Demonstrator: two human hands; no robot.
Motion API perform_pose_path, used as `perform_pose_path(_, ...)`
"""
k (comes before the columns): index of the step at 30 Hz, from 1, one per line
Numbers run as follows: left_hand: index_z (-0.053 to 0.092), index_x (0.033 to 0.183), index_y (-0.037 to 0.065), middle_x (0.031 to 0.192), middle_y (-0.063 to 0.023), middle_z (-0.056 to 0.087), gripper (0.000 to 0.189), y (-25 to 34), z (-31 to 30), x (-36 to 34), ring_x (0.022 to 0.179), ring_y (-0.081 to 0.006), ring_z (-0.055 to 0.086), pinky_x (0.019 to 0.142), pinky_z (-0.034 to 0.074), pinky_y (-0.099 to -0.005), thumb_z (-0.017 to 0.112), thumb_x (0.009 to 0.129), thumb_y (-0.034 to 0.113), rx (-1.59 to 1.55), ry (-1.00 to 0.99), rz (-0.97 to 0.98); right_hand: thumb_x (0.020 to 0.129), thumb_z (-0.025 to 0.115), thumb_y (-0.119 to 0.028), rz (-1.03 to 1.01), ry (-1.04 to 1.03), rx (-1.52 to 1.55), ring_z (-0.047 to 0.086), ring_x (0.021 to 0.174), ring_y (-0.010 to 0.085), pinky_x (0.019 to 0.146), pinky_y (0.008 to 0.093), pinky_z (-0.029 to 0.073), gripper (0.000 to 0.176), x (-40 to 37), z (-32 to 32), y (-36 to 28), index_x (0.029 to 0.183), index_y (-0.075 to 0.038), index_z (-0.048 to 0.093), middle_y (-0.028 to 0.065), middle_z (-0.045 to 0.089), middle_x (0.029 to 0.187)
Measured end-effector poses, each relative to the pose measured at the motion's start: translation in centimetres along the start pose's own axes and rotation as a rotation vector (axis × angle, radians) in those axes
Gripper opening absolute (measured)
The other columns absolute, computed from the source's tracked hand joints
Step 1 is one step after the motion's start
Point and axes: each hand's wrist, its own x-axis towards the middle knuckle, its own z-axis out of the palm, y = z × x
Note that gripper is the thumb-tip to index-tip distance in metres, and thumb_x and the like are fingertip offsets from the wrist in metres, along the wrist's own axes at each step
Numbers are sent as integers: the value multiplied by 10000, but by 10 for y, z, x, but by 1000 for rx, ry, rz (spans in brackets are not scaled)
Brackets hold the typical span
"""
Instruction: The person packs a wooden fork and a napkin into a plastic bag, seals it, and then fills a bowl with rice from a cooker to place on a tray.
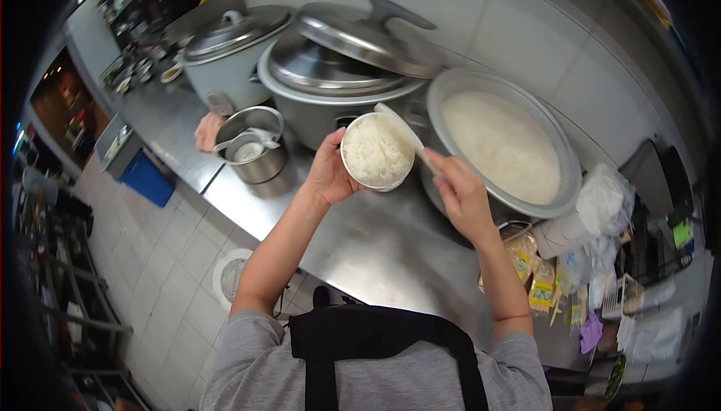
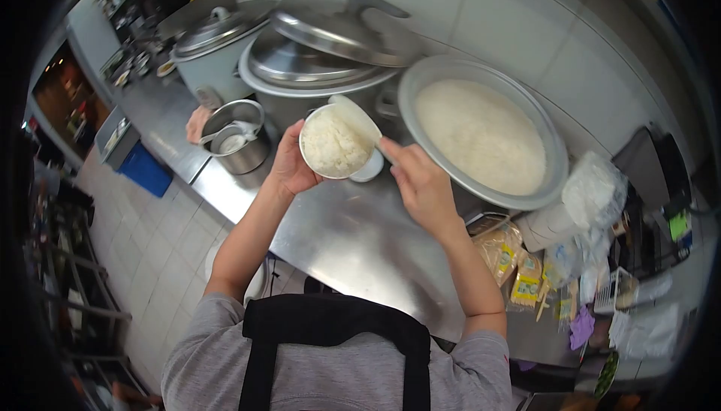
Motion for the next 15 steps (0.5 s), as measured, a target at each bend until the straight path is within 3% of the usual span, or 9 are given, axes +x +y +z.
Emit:
perform_pose_path(1, 394, 1265, 60, 1244, -172, 453, 646, 2, -7, -11, 1088, -350, 499, 798, 486, -501, 433, 811, 518, 17, -3, -3, 751, 543, 26, -86, -35, -5, 540, 686, 286, 617, 330, 434, 397, 1, 10, -10, 1128, -98, 544, 121, 539, 833)
perform_pose_path(4, 359, 1285, 67, 1253, -177, 439, 698, 7, -33, -38, 1073, -363, 505, 797, 488, -512, 397, 813, 580, -93, 58, 59, 765, 538, 24, -158, -23, 106, 534, 634, 257, 596, 308, 430, 409, 4, 40, -16, 1158, -86, 529, 117, 523, 783)
perform_pose_path(6, 344, 1294, 76, 1256, -179, 432, 714, 11, -53, -54, 1072, -365, 505, 799, 486, -518, 382, 813, 602, -193, 63, 93, 783, 524, 27, 36, 16, 386, 518, 613, 211, 592, 282, 422, 421, 6, 59, -19, 1194, -64, 508, 107, 500, 734)
perform_pose_path(9, 320, 1308, 95, 1262, -181, 422, 720, 19, -76, -75, 1074, -361, 505, 793, 490, -523, 360, 816, 619, -148, 89, 153, 796, 505, 35, -54, -133, 408, 491, 600, 179, 586, 259, 409, 418, 15, 104, -30, 1207, -40, 497, 97, 484, 706)
perform_pose_path(15, 325, 1306, 103, 1252, -175, 431, 702, 39, -106, -100, 1071, -357, 508, 769, 503, -517, 356, 822, 611, -141, 74, 166, 758, 508, 63, -140, -238, 433, 487, 589, 189, 571, 277, 417, 452, 46, 127, -52, 1197, -47, 510, 109, 486, 687)
